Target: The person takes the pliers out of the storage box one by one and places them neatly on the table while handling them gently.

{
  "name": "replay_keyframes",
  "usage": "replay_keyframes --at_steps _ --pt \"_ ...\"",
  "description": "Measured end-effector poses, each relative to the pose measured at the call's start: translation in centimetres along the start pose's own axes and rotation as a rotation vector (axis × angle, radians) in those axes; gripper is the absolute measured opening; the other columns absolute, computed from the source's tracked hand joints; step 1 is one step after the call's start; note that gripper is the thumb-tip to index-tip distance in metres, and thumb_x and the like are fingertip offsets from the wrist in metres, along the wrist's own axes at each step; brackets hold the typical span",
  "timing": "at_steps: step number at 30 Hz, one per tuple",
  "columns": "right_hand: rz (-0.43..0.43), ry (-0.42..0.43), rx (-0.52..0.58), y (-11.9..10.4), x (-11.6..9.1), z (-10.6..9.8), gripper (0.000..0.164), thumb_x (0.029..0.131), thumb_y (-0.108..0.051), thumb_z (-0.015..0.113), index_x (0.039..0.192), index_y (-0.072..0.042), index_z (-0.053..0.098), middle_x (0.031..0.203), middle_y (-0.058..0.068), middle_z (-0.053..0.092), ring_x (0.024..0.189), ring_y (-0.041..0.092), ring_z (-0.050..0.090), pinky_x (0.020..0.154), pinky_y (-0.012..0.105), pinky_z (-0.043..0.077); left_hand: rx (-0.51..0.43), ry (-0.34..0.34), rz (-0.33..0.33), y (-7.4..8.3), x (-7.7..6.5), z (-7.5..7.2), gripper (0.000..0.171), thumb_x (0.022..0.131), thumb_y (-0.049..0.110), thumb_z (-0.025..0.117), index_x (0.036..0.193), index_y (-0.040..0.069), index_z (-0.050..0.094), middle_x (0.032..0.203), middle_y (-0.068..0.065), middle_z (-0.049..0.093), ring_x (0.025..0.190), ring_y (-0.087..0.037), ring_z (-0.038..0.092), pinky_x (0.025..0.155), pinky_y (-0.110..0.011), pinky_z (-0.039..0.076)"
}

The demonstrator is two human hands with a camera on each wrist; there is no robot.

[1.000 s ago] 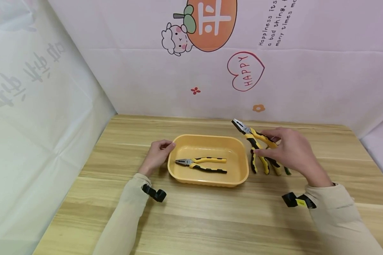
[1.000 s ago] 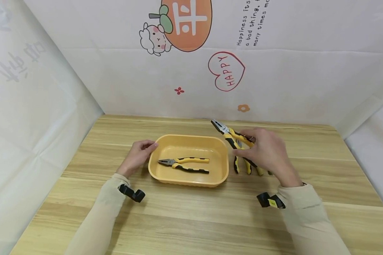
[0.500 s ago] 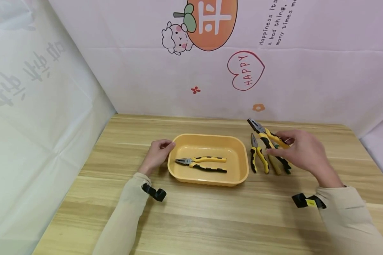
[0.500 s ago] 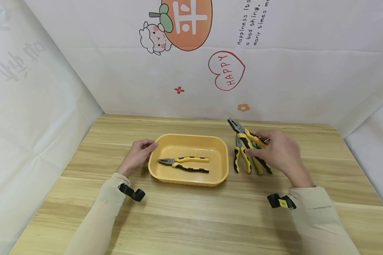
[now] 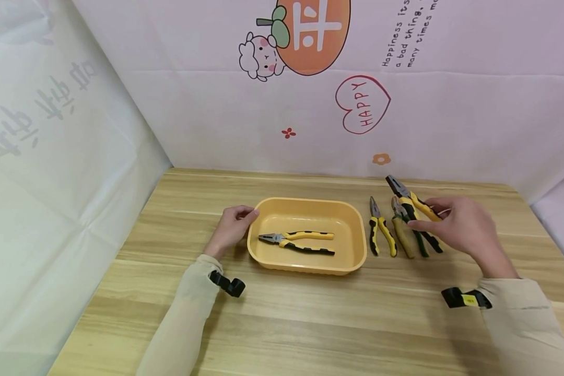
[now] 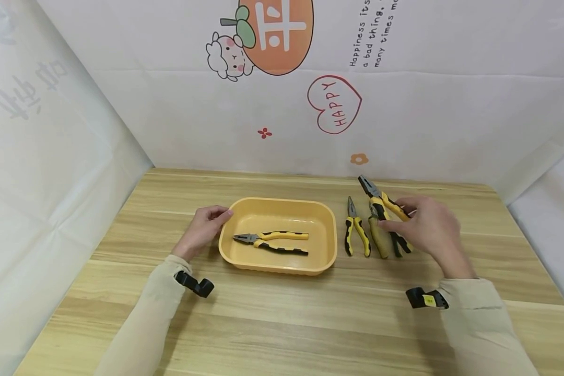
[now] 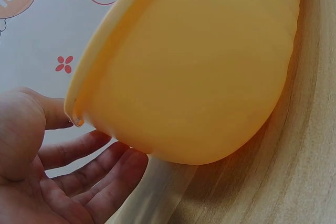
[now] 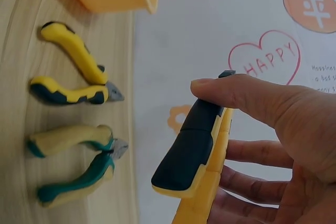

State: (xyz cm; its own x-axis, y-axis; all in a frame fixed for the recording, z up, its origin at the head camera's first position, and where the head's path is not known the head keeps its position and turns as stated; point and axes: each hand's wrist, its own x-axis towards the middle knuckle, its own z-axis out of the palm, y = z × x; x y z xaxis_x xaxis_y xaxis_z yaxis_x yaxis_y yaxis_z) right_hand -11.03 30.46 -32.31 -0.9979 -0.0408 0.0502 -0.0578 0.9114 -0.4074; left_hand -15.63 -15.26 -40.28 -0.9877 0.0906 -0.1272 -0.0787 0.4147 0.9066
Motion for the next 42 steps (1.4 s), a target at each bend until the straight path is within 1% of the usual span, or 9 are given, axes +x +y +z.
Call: replay_keyframes --at_steps 3,6,11,15,21,29,32,34,42 --pt "0.035 -0.021 -0.010 0.6 -0.1 -0.1 0.079 0.081 -0.060 0.078 0.132 0.000 0.065 0.114 0.028 0.069 0.097 0.042 0.066 0.061 0.041 0.047 0.002 -0.001 0.004 0.0 0.0 0.0 0.033 0.105 0.025 0.059 0.123 -0.002 0.068 0.111 -0.015 0.067 0.100 -0.024 0.060 0.087 -0.034 0.049" --pt "0.070 -0.043 -0.019 1.2 -0.1 -0.1 0.083 0.083 -0.062 0.076 0.134 0.002 0.062 0.117 0.032 0.066 0.100 0.045 0.064 0.062 0.041 0.046 0.001 -0.003 0.006 0.0 0.0 0.0 0.033 0.105 0.025 0.059 0.122 -0.001 0.069 0.111 -0.015 0.067 0.100 -0.024 0.060 0.087 -0.035 0.049" --pt "0.108 -0.054 -0.031 2.2 -0.2 0.0 0.083 0.084 -0.062 0.075 0.135 0.002 0.061 0.120 0.034 0.064 0.101 0.047 0.062 0.064 0.044 0.045 -0.003 -0.005 0.003 0.0 0.0 -0.1 0.033 0.105 0.025 0.058 0.122 -0.001 0.069 0.112 -0.015 0.067 0.100 -0.024 0.059 0.085 -0.032 0.049" --pt "0.130 -0.055 -0.033 3.0 -0.2 0.1 0.083 0.083 -0.062 0.075 0.133 0.003 0.062 0.119 0.034 0.064 0.099 0.047 0.062 0.060 0.040 0.044 -0.006 -0.004 0.000 0.0 0.0 0.0 0.033 0.105 0.026 0.058 0.122 -0.001 0.069 0.112 -0.015 0.067 0.100 -0.023 0.059 0.085 -0.032 0.049" --pt "0.149 -0.055 -0.047 4.2 -0.1 0.5 0.085 0.083 -0.060 0.077 0.131 0.007 0.061 0.116 0.034 0.065 0.094 0.045 0.064 0.055 0.032 0.043 -0.005 -0.004 0.005 0.0 0.0 0.0 0.033 0.105 0.025 0.059 0.123 -0.002 0.068 0.112 -0.015 0.067 0.100 -0.024 0.061 0.087 -0.035 0.050" --pt "0.179 -0.076 -0.058 5.4 -0.1 0.9 0.088 0.084 -0.062 0.074 0.131 0.011 0.059 0.118 0.035 0.064 0.095 0.050 0.062 0.055 0.035 0.045 -0.028 -0.003 0.007 0.1 -0.1 -0.1 0.032 0.104 0.024 0.059 0.121 -0.002 0.069 0.109 -0.016 0.067 0.098 -0.024 0.060 0.083 -0.033 0.049" --pt "0.187 -0.082 -0.054 5.7 -0.1 1.1 0.088 0.085 -0.061 0.074 0.131 0.012 0.059 0.118 0.036 0.063 0.093 0.050 0.063 0.054 0.034 0.046 -0.033 -0.006 0.006 0.1 -0.1 -0.1 0.032 0.104 0.023 0.059 0.121 -0.003 0.069 0.108 -0.015 0.067 0.097 -0.024 0.060 0.082 -0.032 0.048" --pt "0.197 -0.089 -0.049 5.8 -0.1 1.2 0.088 0.085 -0.061 0.074 0.130 0.013 0.058 0.118 0.037 0.063 0.088 0.047 0.065 0.051 0.034 0.046 -0.033 -0.006 0.003 0.1 -0.1 -0.1 0.032 0.104 0.024 0.060 0.121 -0.002 0.069 0.108 -0.015 0.067 0.097 -0.024 0.059 0.082 -0.031 0.048" --pt "0.221 -0.118 -0.054 6.4 -0.1 1.7 0.091 0.085 -0.061 0.074 0.130 0.016 0.056 0.119 0.038 0.061 0.076 0.042 0.067 0.047 0.036 0.047 -0.004 -0.002 0.018 0.0 0.0 -0.1 0.032 0.105 0.024 0.059 0.120 -0.002 0.069 0.108 -0.015 0.067 0.095 -0.024 0.060 0.081 -0.031 0.049"
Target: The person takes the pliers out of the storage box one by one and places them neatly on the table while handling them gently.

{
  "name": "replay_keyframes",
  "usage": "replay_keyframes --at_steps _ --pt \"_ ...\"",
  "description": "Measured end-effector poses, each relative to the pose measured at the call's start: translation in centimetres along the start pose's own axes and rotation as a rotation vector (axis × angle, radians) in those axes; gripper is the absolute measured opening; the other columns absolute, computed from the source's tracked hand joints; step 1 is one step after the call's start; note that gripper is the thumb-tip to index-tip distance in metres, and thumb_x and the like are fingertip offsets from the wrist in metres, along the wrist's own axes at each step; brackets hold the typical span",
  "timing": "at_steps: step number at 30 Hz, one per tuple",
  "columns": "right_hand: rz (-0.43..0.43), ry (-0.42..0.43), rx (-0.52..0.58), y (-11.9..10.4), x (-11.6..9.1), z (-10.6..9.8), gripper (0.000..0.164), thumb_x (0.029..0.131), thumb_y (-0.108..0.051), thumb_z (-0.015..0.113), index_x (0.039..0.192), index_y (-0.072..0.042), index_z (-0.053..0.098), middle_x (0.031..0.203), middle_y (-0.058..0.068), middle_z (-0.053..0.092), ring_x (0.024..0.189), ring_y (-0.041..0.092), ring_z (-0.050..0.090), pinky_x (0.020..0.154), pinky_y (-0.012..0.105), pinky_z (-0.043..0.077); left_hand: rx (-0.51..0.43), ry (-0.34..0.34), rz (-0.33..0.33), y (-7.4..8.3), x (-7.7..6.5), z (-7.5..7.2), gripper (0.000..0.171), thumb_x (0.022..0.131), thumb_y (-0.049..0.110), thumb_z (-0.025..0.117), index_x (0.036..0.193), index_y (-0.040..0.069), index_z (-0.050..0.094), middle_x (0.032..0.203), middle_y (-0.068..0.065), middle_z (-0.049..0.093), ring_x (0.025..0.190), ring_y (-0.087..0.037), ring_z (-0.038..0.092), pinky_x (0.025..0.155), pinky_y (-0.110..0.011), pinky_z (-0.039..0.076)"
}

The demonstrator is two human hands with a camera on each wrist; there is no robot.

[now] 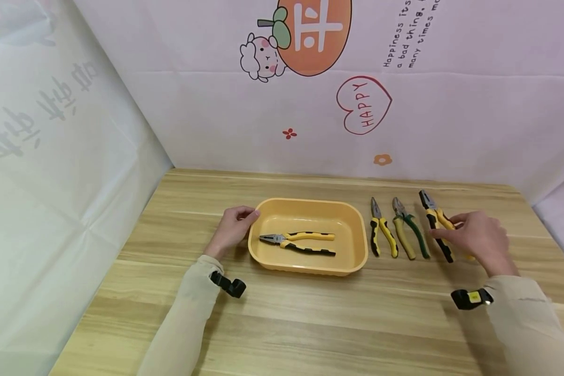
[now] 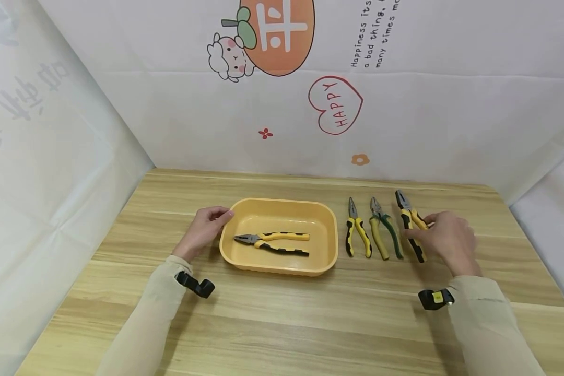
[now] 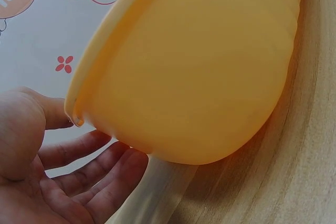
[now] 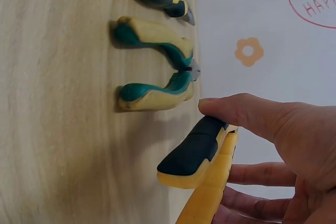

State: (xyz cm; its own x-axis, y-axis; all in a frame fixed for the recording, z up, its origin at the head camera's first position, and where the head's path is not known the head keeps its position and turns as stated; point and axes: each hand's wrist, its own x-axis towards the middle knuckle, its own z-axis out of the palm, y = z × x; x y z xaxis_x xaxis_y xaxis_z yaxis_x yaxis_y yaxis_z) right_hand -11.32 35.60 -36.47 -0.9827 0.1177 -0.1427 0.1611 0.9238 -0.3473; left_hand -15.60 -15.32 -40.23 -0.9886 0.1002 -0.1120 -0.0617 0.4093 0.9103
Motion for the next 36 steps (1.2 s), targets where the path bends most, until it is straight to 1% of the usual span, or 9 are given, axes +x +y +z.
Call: replay_keyframes --at_steps 3,7,11,14,19,24,32,35,36 --pt "0.004 0.003 0.004 0.3 0.2 0.2 0.092 0.083 -0.062 0.075 0.128 0.016 0.058 0.118 0.037 0.062 0.068 0.032 0.067 0.047 0.037 0.046 -0.003 -0.003 -0.001 0.0 0.0 0.0 0.033 0.105 0.025 0.059 0.121 -0.002 0.069 0.108 -0.015 0.067 0.096 -0.024 0.060 0.081 -0.031 0.049" --pt "0.004 0.013 0.016 0.8 0.4 0.8 0.092 0.080 -0.063 0.077 0.126 0.015 0.060 0.112 0.034 0.066 0.057 0.022 0.056 0.044 0.035 0.040 -0.004 -0.005 -0.002 -0.1 0.1 0.0 0.033 0.105 0.025 0.059 0.121 -0.002 0.069 0.109 -0.015 0.067 0.096 -0.024 0.060 0.081 -0.030 0.049" --pt "0.009 -0.002 0.030 1.0 0.7 1.1 0.093 0.078 -0.063 0.079 0.124 0.016 0.061 0.083 0.021 0.071 0.053 0.021 0.050 0.043 0.035 0.037 0.000 -0.007 -0.002 -0.1 0.0 0.0 0.034 0.105 0.026 0.059 0.122 -0.002 0.069 0.109 -0.015 0.067 0.096 -0.024 0.060 0.081 -0.030 0.049" --pt "0.016 -0.026 0.034 1.0 0.7 1.1 0.095 0.078 -0.063 0.078 0.125 0.017 0.059 0.070 0.006 0.068 0.051 0.020 0.048 0.043 0.035 0.037 -0.002 -0.007 -0.007 -0.1 0.1 0.0 0.034 0.105 0.026 0.059 0.122 -0.002 0.068 0.110 -0.015 0.067 0.098 -0.024 0.060 0.082 -0.031 0.050" --pt "0.023 -0.043 0.033 1.2 0.9 1.2 0.094 0.079 -0.063 0.077 0.125 0.017 0.059 0.068 0.005 0.067 0.052 0.021 0.049 0.043 0.035 0.037 -0.002 -0.007 -0.011 -0.1 0.1 0.0 0.035 0.105 0.026 0.058 0.123 -0.002 0.068 0.112 -0.016 0.067 0.100 -0.025 0.061 0.085 -0.034 0.051" --pt "0.020 -0.047 0.030 1.4 1.1 1.3 0.085 0.080 -0.059 0.078 0.119 0.015 0.063 0.067 0.006 0.066 0.054 0.023 0.053 0.044 0.037 0.041 -0.002 -0.006 -0.012 -0.2 0.1 0.0 0.035 0.105 0.026 0.058 0.123 -0.002 0.068 0.112 -0.016 0.067 0.101 -0.025 0.061 0.087 -0.034 0.051" --pt "0.032 -0.033 0.023 1.5 1.1 1.7 0.085 0.078 -0.059 0.079 0.120 0.014 0.064 0.073 0.011 0.066 0.057 0.025 0.052 0.045 0.036 0.039 -0.001 0.000 -0.020 -0.1 0.1 0.1 0.033 0.105 0.026 0.059 0.121 0.000 0.069 0.110 -0.014 0.067 0.098 -0.023 0.060 0.082 -0.031 0.049" --pt "0.033 -0.030 0.027 1.5 1.1 1.9 0.082 0.079 -0.059 0.079 0.116 0.012 0.066 0.070 0.008 0.065 0.056 0.024 0.051 0.045 0.036 0.038 0.002 0.001 -0.015 -0.2 0.1 0.1 0.033 0.105 0.026 0.059 0.121 -0.001 0.069 0.109 -0.014 0.067 0.097 -0.023 0.059 0.080 -0.029 0.049" --pt "0.033 -0.029 0.027 1.5 1.1 1.9 0.077 0.079 -0.059 0.079 0.111 0.010 0.069 0.068 0.007 0.064 0.056 0.024 0.051 0.045 0.035 0.037 -0.001 0.001 -0.014 -0.2 0.1 0.1 0.034 0.105 0.026 0.059 0.122 -0.001 0.069 0.109 -0.015 0.067 0.097 -0.023 0.059 0.080 -0.029 0.049"
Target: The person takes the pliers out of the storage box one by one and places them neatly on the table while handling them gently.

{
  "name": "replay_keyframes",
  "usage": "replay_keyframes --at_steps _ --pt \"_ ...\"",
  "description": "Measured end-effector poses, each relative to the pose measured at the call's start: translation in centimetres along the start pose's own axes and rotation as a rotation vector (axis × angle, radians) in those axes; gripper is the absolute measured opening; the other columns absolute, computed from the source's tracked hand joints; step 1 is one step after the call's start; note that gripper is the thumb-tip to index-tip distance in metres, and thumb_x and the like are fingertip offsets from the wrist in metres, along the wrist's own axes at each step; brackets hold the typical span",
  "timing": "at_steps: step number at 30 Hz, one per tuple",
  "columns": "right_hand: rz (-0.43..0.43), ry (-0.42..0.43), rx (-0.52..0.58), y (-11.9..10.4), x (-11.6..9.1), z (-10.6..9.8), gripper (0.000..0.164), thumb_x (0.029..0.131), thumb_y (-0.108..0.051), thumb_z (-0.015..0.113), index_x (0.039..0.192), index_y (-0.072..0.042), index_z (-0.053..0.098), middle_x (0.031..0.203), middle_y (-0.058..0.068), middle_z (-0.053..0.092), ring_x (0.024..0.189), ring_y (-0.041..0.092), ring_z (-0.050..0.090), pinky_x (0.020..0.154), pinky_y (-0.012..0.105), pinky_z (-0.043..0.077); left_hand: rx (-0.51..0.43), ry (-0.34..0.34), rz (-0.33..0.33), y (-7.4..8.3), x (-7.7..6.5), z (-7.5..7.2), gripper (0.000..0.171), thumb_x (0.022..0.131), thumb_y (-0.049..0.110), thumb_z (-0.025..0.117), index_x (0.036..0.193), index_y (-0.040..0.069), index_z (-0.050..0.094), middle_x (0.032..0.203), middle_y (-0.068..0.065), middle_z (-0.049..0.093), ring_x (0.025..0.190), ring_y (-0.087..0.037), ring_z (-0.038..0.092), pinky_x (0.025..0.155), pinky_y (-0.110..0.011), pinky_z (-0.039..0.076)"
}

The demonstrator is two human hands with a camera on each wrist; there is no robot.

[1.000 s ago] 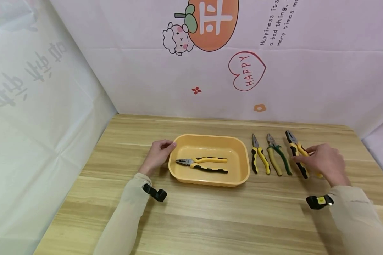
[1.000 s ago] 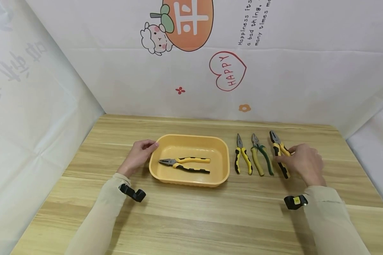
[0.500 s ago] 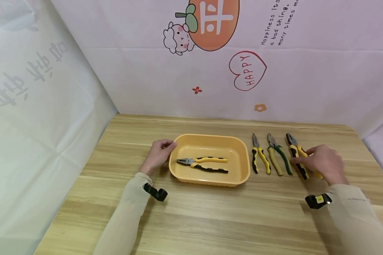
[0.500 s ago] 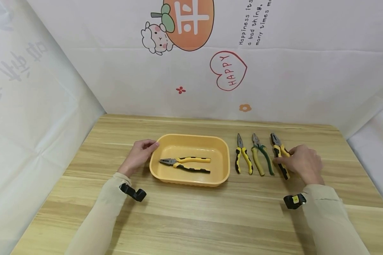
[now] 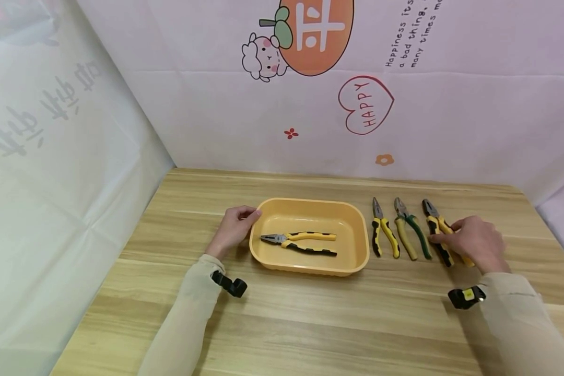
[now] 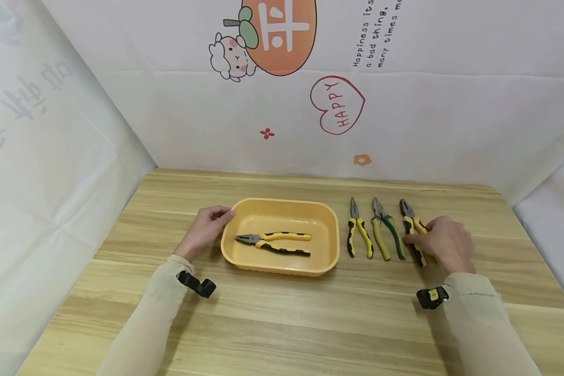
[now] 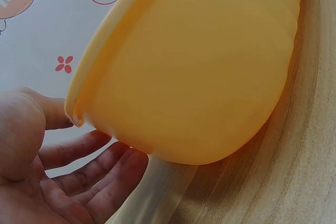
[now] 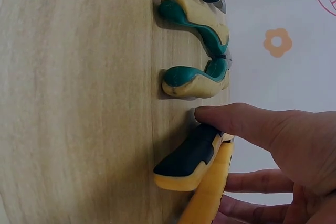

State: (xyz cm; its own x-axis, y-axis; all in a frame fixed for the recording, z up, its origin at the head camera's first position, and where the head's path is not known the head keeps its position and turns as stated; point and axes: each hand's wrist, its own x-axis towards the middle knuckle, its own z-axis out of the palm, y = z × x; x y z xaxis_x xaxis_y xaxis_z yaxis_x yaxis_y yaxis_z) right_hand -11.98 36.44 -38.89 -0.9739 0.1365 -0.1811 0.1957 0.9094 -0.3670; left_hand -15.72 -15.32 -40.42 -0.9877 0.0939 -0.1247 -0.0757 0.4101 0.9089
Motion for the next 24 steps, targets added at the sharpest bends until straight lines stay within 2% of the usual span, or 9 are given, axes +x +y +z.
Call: replay_keyframes --at_steps 3,6,24 --pt "0.000 -0.003 0.000 -0.08 -0.03 0.01 0.059 0.080 -0.057 0.078 0.088 0.002 0.073 0.062 0.003 0.061 0.055 0.023 0.050 0.045 0.035 0.036 -0.009 -0.002 -0.002 0.05 -0.06 -0.02 0.033 0.105 0.026 0.059 0.122 -0.001 0.069 0.109 -0.015 0.067 0.097 -0.024 0.060 0.080 -0.029 0.050" --pt "0.003 -0.003 -0.004 -0.19 -0.03 0.01 0.047 0.081 -0.054 0.078 0.072 -0.009 0.069 0.058 0.001 0.058 0.053 0.023 0.050 0.045 0.034 0.035 -0.011 -0.002 -0.006 0.14 -0.12 -0.01 0.033 0.105 0.026 0.059 0.122 0.000 0.069 0.110 -0.015 0.067 0.098 -0.024 0.060 0.081 -0.030 0.050" --pt "-0.003 -0.016 -0.022 -0.48 -0.23 0.22 0.046 0.088 -0.050 0.074 0.064 -0.012 0.062 0.054 0.002 0.055 0.052 0.022 0.050 0.046 0.034 0.036 0.005 0.005 -0.007 0.22 -0.21 0.02 0.033 0.105 0.026 0.059 0.121 -0.001 0.069 0.109 -0.014 0.067 0.096 -0.023 0.059 0.080 -0.030 0.049"
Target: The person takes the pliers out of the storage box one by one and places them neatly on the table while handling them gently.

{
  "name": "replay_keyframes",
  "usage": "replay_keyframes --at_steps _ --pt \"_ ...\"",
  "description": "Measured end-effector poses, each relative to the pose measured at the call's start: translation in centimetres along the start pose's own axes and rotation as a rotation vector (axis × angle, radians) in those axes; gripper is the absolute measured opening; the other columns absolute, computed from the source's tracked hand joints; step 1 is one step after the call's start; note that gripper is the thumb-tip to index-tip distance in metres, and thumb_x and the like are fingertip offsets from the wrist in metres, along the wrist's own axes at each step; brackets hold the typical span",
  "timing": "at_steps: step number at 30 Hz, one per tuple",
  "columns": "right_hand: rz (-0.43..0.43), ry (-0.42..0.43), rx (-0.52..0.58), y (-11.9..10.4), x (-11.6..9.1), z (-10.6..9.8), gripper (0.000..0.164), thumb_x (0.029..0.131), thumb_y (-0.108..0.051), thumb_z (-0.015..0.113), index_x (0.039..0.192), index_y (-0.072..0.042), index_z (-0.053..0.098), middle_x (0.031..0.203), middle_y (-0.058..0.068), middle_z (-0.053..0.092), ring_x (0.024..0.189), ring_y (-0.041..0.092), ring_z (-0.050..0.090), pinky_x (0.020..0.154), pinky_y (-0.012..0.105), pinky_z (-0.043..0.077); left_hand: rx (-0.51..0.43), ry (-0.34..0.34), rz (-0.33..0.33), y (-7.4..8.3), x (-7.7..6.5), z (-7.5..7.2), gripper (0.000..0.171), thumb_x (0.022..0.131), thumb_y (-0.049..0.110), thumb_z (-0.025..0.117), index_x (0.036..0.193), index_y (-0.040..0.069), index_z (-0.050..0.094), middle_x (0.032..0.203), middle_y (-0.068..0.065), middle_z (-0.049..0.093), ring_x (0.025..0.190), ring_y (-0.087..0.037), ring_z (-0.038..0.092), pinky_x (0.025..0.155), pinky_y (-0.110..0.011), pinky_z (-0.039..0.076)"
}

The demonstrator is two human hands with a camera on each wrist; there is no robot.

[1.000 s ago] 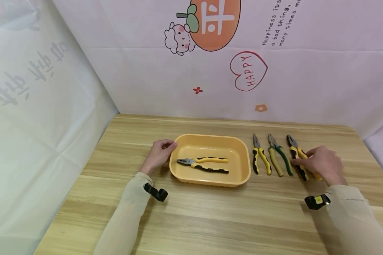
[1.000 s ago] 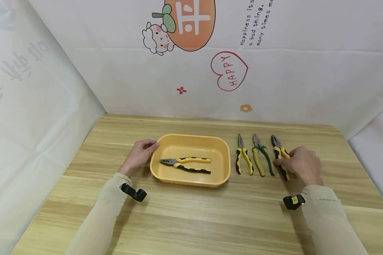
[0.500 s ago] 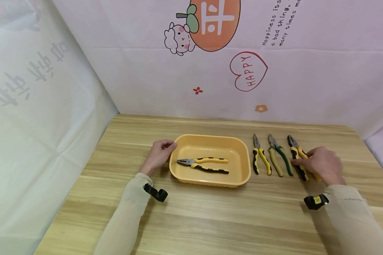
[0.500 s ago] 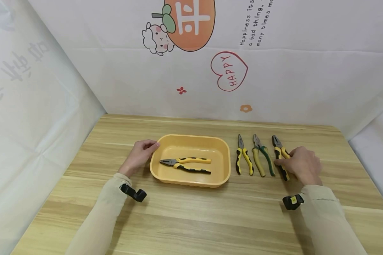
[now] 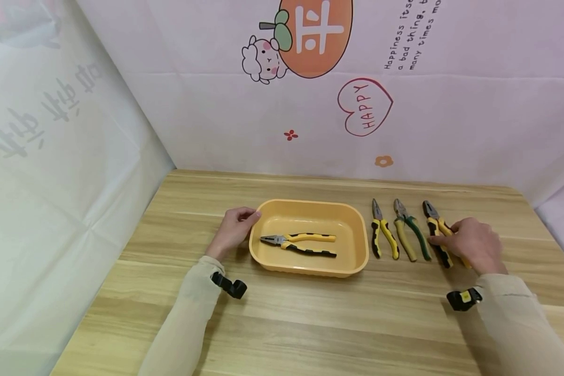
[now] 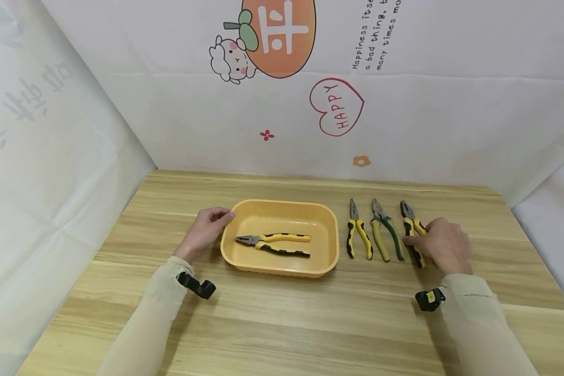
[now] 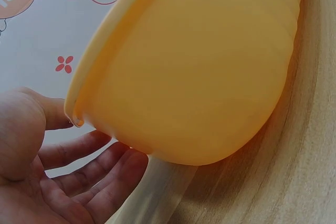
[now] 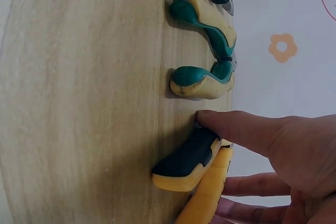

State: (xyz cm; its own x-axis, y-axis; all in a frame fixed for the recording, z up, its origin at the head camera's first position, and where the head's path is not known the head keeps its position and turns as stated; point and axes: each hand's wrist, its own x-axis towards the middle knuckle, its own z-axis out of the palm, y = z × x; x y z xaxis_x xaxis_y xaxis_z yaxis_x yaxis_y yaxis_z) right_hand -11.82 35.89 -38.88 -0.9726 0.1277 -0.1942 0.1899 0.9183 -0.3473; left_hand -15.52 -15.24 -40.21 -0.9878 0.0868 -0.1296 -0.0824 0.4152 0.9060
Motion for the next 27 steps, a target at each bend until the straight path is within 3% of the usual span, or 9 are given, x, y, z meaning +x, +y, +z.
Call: replay_keyframes --at_steps 14,27 --pt "0.046 -0.029 -0.023 -0.68 -0.13 0.05 0.053 0.088 -0.052 0.072 0.059 -0.015 0.050 0.053 0.000 0.047 0.049 0.019 0.045 0.045 0.031 0.034 -0.013 -0.002 -0.009 -0.03 0.03 0.01 0.034 0.105 0.026 0.059 0.122 -0.001 0.068 0.112 -0.015 0.067 0.100 -0.025 0.060 0.083 -0.032 0.050" --pt "0.083 -0.038 -0.048 -1.01 -0.32 -0.20 0.057 0.088 -0.059 0.068 0.062 -0.013 0.048 0.056 0.003 0.046 0.051 0.021 0.046 0.046 0.032 0.035 -0.025 0.001 -0.028 0.09 0.03 0.08 0.033 0.105 0.026 0.059 0.123 0.000 0.068 0.113 -0.015 0.066 0.100 -0.024 0.059 0.081 -0.030 0.049"
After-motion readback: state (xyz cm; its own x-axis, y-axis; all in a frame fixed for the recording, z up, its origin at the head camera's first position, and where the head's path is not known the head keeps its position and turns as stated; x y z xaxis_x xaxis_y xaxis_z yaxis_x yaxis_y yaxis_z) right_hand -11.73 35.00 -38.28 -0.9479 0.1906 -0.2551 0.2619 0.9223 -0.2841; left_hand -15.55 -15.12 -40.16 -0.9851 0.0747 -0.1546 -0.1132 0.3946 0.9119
